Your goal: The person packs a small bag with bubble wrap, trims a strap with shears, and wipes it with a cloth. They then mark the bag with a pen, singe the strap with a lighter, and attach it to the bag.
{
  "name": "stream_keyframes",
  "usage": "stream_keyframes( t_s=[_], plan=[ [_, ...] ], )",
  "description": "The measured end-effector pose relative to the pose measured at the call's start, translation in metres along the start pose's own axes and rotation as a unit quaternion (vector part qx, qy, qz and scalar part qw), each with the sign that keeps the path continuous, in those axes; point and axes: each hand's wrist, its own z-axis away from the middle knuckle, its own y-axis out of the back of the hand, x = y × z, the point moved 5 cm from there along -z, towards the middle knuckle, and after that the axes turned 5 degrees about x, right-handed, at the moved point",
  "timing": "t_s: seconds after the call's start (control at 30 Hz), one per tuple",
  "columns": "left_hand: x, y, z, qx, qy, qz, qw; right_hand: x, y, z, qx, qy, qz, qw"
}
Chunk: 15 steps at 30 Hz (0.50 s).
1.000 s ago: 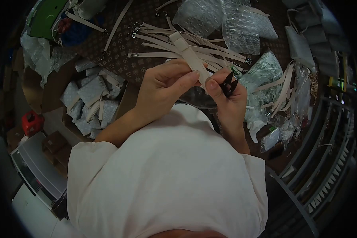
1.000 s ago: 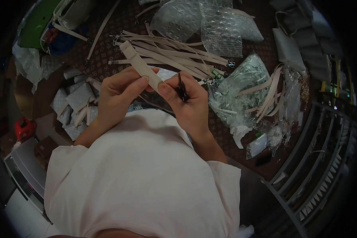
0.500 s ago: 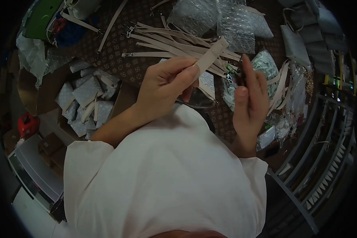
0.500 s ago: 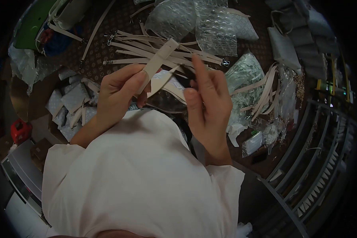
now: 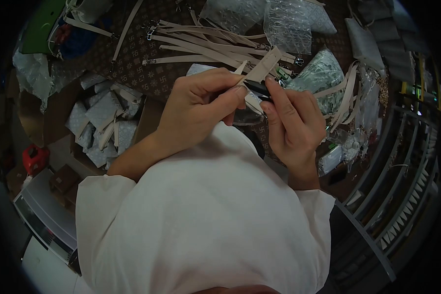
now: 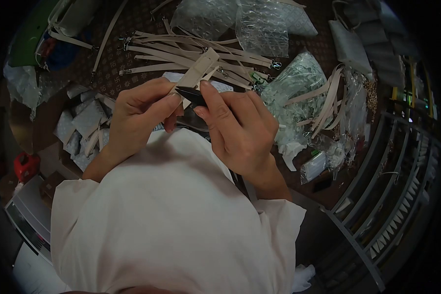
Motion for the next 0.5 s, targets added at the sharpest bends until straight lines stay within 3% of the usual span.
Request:
stream_keyframes(
  t_s=[0.2,0.27,0.5],
  plan=[
    [0.0000,0.0001,-0.0002,-0.002,-0.004,0.016,1.000,-0.0019,-0.0019,0.0029,-0.006,-0.019,-0.018,1.000],
    [0.0006,-0.0001,-0.0006,-0.005,-0.005,0.018,1.000,0.0002,-0.0025,0.0043,-0.015,-0.078,-0.051,0.996],
    [-0.0009,0.0005,-0.0014,0.006,0.005,0.011,1.000,-0.0049,-0.0042,0.0046,0.001,-0.031,0.014,0.999]
  ],
)
